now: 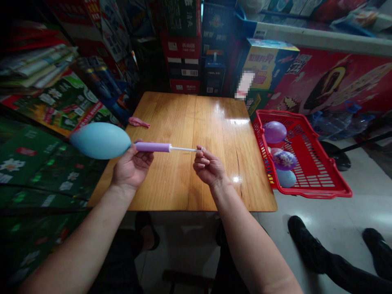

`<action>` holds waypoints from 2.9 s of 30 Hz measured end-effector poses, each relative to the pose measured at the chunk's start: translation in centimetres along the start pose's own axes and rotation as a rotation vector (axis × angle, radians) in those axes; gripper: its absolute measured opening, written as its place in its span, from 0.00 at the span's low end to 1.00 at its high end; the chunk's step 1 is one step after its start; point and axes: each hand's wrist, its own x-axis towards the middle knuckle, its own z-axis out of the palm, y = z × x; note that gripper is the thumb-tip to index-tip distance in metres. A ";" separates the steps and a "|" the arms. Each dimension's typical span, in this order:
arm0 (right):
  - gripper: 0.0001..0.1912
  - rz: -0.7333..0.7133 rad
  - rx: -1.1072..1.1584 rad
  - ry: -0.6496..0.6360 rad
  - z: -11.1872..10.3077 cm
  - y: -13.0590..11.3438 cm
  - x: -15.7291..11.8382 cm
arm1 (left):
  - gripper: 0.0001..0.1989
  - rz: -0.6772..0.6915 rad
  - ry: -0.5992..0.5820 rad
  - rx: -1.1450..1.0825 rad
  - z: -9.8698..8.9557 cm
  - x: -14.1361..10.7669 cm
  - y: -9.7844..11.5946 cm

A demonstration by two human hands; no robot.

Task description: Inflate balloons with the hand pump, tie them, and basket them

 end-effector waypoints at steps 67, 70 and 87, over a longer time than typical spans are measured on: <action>0.06 -0.005 -0.101 0.015 0.7 1.5 0.3 | 0.13 0.013 -0.033 0.025 -0.3 -0.4 0.1; 0.03 0.041 -0.144 0.001 0.5 3.1 0.6 | 0.15 -0.059 -0.097 0.055 0.1 -1.2 -0.9; 0.03 0.055 -0.155 -0.009 0.5 3.1 0.3 | 0.14 -0.060 -0.111 0.075 0.3 -1.7 -0.7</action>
